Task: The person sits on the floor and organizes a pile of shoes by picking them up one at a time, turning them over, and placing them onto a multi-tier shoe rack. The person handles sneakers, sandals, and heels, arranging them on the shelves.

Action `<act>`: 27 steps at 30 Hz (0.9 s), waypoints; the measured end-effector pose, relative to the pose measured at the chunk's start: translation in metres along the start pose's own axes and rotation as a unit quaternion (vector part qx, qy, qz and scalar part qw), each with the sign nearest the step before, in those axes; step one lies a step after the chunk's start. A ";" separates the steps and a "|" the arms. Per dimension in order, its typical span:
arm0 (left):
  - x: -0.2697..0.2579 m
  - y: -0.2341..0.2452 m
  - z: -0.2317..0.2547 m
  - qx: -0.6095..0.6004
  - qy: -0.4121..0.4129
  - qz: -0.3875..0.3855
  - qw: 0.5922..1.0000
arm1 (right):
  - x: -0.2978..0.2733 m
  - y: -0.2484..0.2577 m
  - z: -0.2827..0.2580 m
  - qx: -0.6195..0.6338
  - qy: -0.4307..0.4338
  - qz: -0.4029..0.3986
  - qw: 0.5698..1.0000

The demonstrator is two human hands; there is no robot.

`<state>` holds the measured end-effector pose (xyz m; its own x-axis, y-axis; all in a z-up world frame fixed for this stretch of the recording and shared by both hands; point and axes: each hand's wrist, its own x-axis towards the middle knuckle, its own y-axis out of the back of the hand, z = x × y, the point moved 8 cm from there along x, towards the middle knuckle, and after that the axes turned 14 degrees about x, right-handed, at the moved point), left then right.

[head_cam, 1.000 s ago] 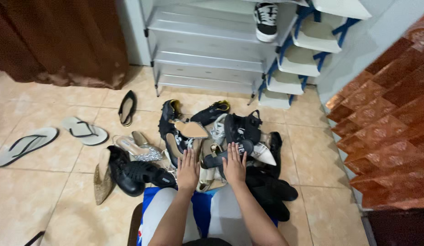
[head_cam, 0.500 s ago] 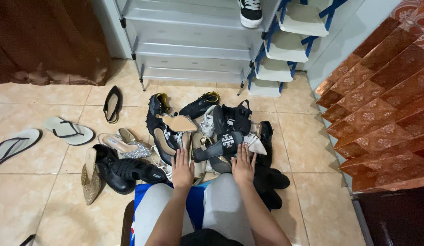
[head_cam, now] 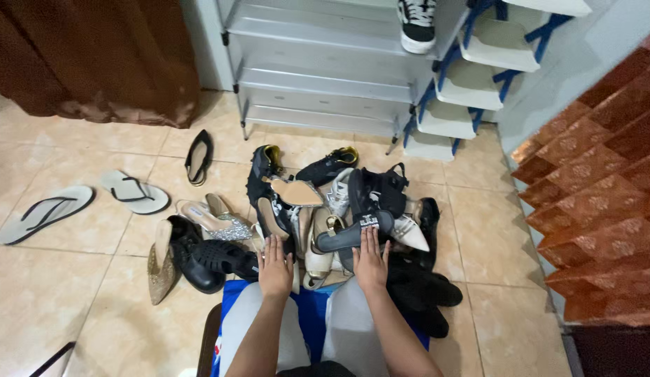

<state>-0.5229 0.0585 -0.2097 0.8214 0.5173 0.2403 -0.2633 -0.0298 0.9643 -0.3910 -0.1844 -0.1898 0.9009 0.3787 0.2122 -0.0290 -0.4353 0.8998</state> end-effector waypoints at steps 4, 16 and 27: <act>0.002 -0.001 -0.020 0.036 0.014 0.001 0.999 | 0.011 -0.009 -0.021 0.011 0.004 -0.033 0.999; 0.003 -0.015 -0.085 0.066 0.056 -0.032 0.996 | 0.030 -0.044 -0.088 0.012 0.053 -0.081 0.995; 0.089 -0.059 -0.093 0.062 -0.017 -0.152 0.986 | 0.079 -0.135 -0.161 0.137 0.075 -0.209 0.965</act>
<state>-0.4818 0.1860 -0.2554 0.8697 0.4899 -0.0596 0.0588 0.0172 0.9981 -0.3859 0.0355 -0.2331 0.7358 0.6728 -0.0768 0.4583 -0.4113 0.7879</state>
